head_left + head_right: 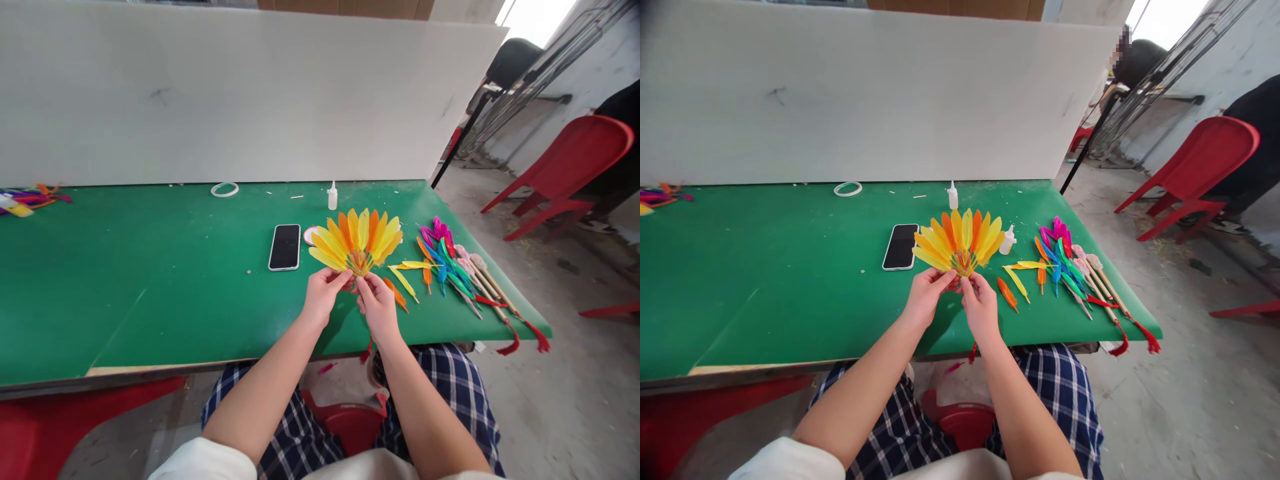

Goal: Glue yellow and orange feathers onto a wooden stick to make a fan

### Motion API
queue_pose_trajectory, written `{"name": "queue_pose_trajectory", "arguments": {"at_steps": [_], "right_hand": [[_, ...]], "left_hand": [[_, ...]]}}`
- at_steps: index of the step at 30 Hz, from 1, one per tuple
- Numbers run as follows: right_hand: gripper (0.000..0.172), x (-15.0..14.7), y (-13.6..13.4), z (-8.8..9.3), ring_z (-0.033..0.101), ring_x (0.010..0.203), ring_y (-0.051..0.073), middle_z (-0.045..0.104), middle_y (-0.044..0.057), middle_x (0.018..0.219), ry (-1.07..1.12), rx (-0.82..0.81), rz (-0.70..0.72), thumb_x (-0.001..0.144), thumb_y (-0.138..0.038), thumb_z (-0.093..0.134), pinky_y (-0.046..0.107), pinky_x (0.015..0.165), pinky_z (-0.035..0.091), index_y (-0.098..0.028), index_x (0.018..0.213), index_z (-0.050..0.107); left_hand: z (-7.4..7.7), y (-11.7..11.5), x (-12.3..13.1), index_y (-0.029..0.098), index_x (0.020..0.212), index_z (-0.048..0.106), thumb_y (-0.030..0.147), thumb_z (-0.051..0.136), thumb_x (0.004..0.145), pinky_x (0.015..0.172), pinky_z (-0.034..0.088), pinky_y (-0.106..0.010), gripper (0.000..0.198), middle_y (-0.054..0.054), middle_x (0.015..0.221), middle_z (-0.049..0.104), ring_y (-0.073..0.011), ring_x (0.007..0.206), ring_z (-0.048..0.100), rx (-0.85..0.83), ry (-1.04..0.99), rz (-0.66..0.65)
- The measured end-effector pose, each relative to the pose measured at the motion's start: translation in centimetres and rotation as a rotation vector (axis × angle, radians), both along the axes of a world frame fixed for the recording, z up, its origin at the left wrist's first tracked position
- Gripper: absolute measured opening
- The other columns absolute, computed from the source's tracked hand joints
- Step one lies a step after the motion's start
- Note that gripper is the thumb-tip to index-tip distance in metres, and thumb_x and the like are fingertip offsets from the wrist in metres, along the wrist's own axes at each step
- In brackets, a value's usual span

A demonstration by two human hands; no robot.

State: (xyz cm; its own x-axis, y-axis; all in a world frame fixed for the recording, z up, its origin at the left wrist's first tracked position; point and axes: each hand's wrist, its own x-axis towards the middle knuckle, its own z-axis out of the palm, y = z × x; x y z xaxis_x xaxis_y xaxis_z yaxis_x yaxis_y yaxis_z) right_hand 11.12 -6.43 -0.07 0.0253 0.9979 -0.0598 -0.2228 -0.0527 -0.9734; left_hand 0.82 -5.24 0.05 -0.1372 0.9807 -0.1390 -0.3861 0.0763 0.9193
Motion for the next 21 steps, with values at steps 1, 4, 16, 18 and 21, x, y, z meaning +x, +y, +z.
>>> {"name": "queue_pose_trajectory", "arguments": {"at_steps": [1,4,16,18,21], "right_hand": [[0.022,0.01,0.00,0.00,0.032,0.036,0.002,0.049,-0.006,0.058,-0.003,0.002,0.004,0.075,-0.037,0.057,0.018,0.033,0.020,-0.017,0.083,0.054],[0.022,0.02,0.01,0.00,0.032,0.037,0.002,0.048,-0.006,0.058,-0.006,0.002,0.005,0.075,-0.038,0.057,0.018,0.032,0.020,-0.017,0.083,0.054],[0.024,0.10,-0.06,-0.25,0.030,0.038,0.002,0.044,-0.006,0.059,-0.049,-0.016,-0.004,0.075,-0.041,0.056,0.018,0.033,0.020,-0.018,0.082,0.055],[0.024,0.11,-0.08,-0.21,0.030,0.038,0.003,0.044,-0.006,0.058,-0.053,-0.017,0.000,0.075,-0.041,0.056,0.018,0.033,0.020,-0.018,0.081,0.055],[0.024,0.12,-0.08,-0.19,0.029,0.038,0.003,0.044,-0.006,0.058,-0.057,-0.015,0.003,0.075,-0.041,0.056,0.018,0.033,0.021,-0.018,0.081,0.055]], "left_hand": [[0.02,-0.02,0.00,0.012,0.072,0.066,0.030,0.072,0.062,0.063,0.049,-0.027,0.022,-0.004,0.067,0.067,-0.0135,0.061,0.061,-0.002,-0.003,-0.002],[-0.01,-0.08,0.01,0.011,0.072,0.066,0.030,0.071,0.062,0.062,0.048,-0.027,0.022,-0.004,0.066,0.066,-0.0131,0.060,0.060,-0.003,-0.011,-0.008],[0.05,-0.13,0.09,0.011,0.074,0.066,0.033,0.070,0.063,0.064,0.048,-0.028,0.024,-0.005,0.068,0.067,-0.0147,0.062,0.061,0.008,0.033,-0.019],[0.03,-0.13,0.07,0.012,0.073,0.066,0.034,0.070,0.063,0.063,0.048,-0.029,0.025,-0.005,0.067,0.067,-0.0147,0.061,0.061,0.010,0.040,-0.015],[0.01,-0.12,0.04,0.012,0.072,0.066,0.034,0.070,0.063,0.063,0.048,-0.028,0.024,-0.004,0.066,0.067,-0.0144,0.060,0.061,0.007,0.046,-0.015]]}}
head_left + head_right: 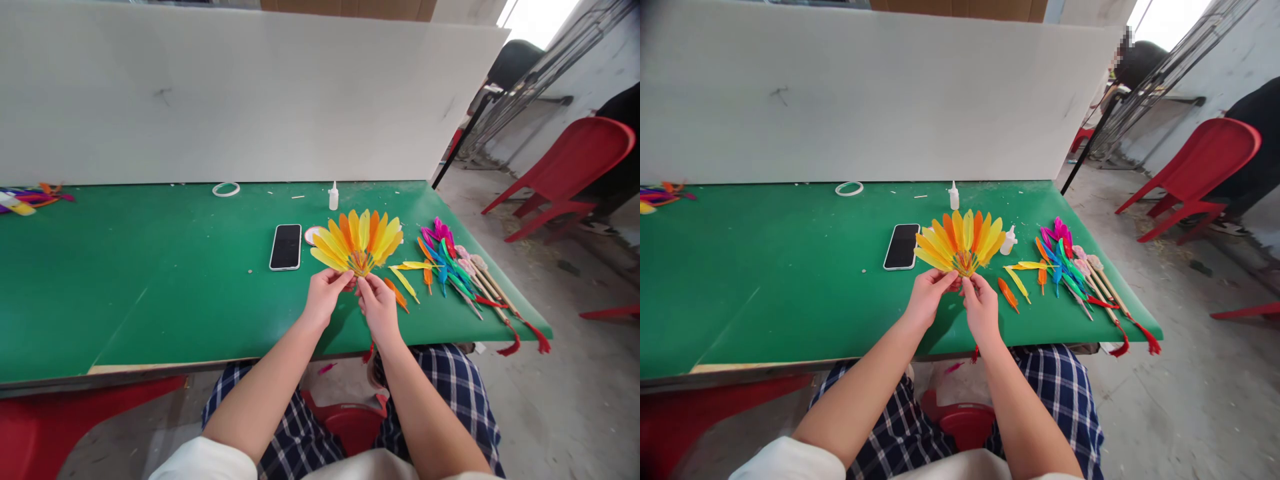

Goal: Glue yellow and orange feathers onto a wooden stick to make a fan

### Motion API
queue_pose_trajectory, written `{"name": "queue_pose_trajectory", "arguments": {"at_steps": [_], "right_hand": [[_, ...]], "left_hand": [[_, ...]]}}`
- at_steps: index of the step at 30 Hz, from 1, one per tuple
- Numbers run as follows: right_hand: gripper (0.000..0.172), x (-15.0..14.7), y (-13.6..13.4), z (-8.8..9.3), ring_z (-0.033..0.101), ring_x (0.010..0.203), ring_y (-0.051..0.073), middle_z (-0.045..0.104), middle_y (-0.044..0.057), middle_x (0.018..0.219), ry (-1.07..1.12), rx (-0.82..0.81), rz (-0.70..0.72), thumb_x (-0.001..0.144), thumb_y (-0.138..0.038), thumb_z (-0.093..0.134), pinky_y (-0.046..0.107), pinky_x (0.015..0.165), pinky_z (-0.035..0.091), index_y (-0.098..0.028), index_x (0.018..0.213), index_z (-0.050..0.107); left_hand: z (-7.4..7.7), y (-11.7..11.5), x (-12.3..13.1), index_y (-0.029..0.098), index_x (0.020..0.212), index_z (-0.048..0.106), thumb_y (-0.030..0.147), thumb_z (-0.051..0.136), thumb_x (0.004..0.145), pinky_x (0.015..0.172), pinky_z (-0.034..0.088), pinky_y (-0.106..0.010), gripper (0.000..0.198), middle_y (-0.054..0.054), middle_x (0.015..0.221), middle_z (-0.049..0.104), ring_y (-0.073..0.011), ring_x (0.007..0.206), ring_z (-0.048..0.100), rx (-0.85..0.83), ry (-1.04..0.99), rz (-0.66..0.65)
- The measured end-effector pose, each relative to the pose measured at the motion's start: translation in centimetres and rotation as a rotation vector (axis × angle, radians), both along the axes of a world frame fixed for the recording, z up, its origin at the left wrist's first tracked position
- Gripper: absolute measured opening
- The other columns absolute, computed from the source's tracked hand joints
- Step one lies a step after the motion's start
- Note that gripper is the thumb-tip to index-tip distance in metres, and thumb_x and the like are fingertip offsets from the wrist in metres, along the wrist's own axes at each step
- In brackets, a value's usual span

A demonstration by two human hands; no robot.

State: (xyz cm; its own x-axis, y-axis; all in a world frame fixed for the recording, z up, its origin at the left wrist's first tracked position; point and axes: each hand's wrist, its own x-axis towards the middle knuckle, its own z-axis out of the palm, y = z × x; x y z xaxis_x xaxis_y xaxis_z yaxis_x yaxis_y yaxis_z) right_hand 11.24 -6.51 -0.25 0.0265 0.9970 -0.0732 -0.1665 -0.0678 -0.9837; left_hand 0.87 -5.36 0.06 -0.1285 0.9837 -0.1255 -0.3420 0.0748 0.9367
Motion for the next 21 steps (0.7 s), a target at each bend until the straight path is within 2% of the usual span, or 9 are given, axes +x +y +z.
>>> {"name": "queue_pose_trajectory", "arguments": {"at_steps": [21], "right_hand": [[0.024,-0.02,-0.11,-0.21,0.028,0.039,0.003,0.039,-0.007,0.055,0.006,-0.009,0.001,0.075,-0.043,0.056,0.018,0.034,0.021,-0.019,0.077,0.055]], "left_hand": [[0.28,-0.14,0.07,0.012,0.070,0.066,0.033,0.070,0.063,0.061,0.048,-0.027,0.022,-0.003,0.063,0.066,-0.0134,0.058,0.060,-0.003,-0.004,0.003]]}}
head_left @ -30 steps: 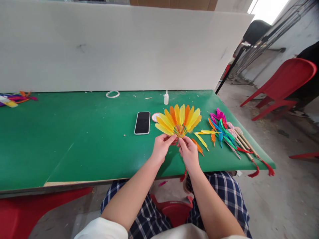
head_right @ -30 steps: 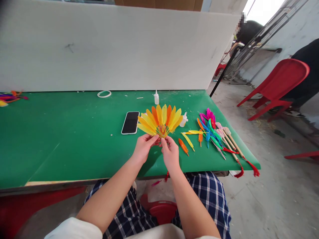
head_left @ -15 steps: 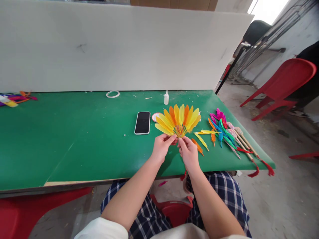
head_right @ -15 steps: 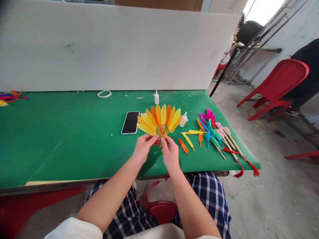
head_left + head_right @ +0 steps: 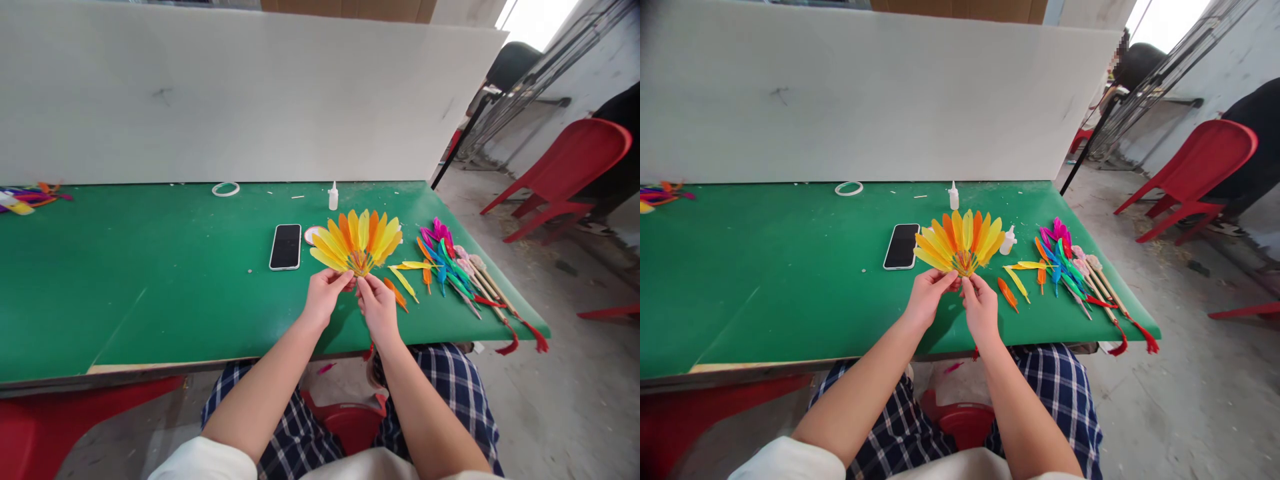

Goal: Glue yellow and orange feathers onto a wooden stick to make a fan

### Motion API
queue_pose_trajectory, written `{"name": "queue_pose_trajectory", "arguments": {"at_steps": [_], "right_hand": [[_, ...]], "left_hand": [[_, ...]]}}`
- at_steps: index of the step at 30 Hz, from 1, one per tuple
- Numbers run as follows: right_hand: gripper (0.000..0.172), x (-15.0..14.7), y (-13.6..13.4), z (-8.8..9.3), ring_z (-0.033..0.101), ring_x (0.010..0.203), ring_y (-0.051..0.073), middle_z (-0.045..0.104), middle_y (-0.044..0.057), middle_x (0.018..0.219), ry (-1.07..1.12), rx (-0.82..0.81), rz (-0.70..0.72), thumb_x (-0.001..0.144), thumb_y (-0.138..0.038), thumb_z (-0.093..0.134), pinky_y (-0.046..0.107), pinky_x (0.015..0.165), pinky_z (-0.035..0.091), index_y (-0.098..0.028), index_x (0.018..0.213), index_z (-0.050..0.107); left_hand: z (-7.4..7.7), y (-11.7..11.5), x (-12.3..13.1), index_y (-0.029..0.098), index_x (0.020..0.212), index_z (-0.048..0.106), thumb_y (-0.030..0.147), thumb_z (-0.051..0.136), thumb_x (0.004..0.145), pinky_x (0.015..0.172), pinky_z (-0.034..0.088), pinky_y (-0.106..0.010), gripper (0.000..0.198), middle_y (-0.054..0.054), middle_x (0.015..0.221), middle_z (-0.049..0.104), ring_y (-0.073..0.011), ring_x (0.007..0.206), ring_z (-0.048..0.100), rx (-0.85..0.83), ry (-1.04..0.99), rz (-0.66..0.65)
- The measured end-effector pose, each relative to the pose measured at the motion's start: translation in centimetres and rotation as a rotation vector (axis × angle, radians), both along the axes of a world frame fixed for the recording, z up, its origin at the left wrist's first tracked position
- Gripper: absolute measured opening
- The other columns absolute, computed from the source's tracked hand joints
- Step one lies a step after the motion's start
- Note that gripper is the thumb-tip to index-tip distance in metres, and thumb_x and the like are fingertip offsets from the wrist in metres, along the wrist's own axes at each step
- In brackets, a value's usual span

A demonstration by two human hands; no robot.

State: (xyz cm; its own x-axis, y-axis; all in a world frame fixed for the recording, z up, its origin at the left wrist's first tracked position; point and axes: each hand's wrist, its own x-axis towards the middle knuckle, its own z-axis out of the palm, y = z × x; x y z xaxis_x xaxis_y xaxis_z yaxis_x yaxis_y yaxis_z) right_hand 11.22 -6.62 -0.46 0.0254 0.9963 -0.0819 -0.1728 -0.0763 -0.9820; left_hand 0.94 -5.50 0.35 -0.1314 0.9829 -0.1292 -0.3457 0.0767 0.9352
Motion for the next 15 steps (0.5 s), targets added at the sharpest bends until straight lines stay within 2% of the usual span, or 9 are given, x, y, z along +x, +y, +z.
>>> {"name": "queue_pose_trajectory", "arguments": {"at_steps": [15], "right_hand": [[0.024,0.02,-0.10,0.10,0.029,0.039,0.003,0.040,-0.007,0.055,-0.039,0.025,0.002,0.076,-0.043,0.055,0.019,0.034,0.022,-0.018,0.079,0.056]], "left_hand": [[0.06,-0.07,0.02,0.013,0.069,0.066,0.033,0.071,0.062,0.063,0.047,-0.028,0.022,-0.003,0.063,0.066,-0.0135,0.059,0.060,0.006,0.002,0.007]]}}
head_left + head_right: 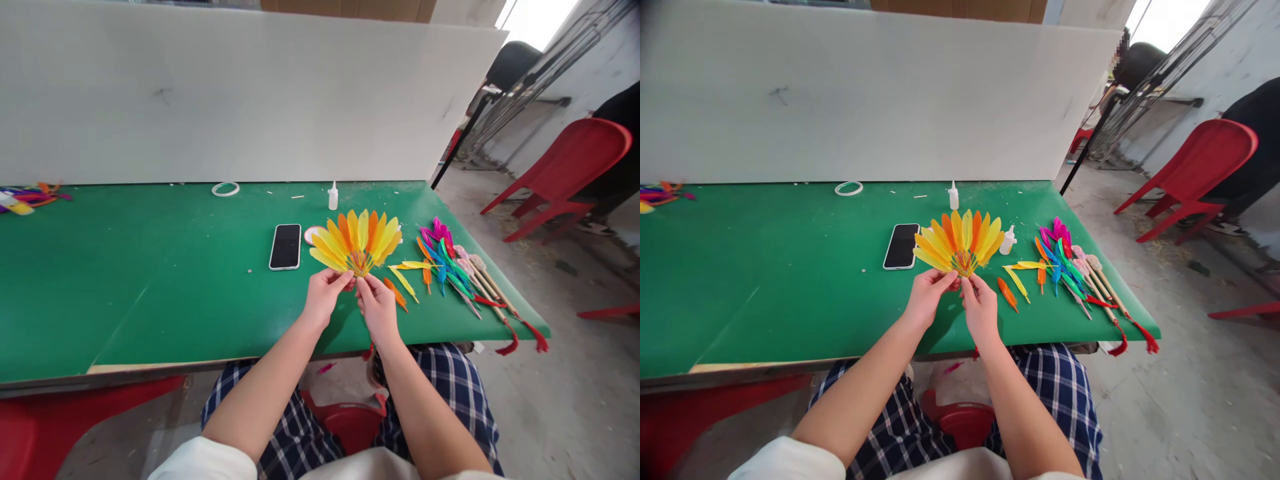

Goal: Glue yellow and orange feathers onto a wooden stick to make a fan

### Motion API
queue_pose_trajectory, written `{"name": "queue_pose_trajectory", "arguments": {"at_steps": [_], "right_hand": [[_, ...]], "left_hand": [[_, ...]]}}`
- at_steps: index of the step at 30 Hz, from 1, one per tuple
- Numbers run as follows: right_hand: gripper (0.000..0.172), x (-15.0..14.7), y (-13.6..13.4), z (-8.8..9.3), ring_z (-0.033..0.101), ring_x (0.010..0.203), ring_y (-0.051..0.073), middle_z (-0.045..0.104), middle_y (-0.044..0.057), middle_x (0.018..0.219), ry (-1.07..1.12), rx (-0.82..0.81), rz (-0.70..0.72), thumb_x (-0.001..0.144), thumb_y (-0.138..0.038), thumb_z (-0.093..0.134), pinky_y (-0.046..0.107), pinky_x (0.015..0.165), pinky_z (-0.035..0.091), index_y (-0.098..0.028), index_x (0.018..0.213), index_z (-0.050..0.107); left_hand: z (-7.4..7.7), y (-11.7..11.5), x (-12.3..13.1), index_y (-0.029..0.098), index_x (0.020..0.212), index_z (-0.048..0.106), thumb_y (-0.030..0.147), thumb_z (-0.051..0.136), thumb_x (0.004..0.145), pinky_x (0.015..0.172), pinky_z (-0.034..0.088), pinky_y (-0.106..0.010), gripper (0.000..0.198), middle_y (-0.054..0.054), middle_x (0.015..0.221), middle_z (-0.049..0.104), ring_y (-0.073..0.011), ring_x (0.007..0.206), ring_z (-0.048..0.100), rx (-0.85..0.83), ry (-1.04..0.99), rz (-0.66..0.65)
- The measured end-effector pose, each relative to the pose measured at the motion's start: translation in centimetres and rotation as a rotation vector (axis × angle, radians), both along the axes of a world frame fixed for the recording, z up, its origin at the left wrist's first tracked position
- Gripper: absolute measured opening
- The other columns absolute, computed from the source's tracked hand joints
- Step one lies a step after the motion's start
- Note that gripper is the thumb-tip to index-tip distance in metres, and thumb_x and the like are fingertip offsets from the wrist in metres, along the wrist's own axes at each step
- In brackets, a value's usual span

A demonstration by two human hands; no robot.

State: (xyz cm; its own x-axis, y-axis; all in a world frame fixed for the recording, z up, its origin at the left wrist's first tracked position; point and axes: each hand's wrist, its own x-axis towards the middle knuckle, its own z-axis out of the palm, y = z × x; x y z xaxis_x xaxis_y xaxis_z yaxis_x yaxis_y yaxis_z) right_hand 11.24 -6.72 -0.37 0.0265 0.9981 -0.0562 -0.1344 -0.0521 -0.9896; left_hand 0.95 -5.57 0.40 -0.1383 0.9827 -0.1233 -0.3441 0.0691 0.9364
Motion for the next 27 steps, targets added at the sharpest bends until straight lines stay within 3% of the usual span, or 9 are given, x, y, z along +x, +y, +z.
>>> {"name": "queue_pose_trajectory", "arguments": {"at_steps": [14,22,27], "right_hand": [[0.026,-0.05,-0.02,0.35,0.032,0.039,0.002,0.046,-0.006,0.059,0.043,-0.053,-0.019,0.070,-0.040,0.061,0.017,0.032,0.021,-0.019,0.084,0.056],[0.024,0.07,0.14,0.33,0.031,0.036,0.002,0.046,-0.007,0.058,0.067,-0.043,-0.019,0.073,-0.040,0.059,0.018,0.031,0.019,-0.018,0.080,0.053],[0.023,0.20,0.20,-0.03,0.028,0.034,0.001,0.041,-0.009,0.052,0.100,-0.060,-0.023,0.074,-0.041,0.059,0.017,0.030,0.017,-0.019,0.075,0.050]], "left_hand": [[-0.34,0.03,0.13,0.013,0.069,0.066,0.033,0.071,0.062,0.063,0.048,-0.028,0.022,-0.002,0.065,0.066,-0.0120,0.058,0.059,-0.008,-0.059,-0.001],[-0.30,0.08,0.01,0.012,0.073,0.066,0.034,0.070,0.064,0.062,0.048,-0.028,0.025,-0.005,0.071,0.067,-0.0162,0.066,0.062,-0.012,-0.064,-0.033],[-0.01,0.29,-0.41,0.012,0.072,0.065,0.037,0.067,0.067,0.057,0.048,-0.025,0.025,-0.004,0.068,0.065,-0.0142,0.063,0.061,-0.007,-0.097,0.031]]}}
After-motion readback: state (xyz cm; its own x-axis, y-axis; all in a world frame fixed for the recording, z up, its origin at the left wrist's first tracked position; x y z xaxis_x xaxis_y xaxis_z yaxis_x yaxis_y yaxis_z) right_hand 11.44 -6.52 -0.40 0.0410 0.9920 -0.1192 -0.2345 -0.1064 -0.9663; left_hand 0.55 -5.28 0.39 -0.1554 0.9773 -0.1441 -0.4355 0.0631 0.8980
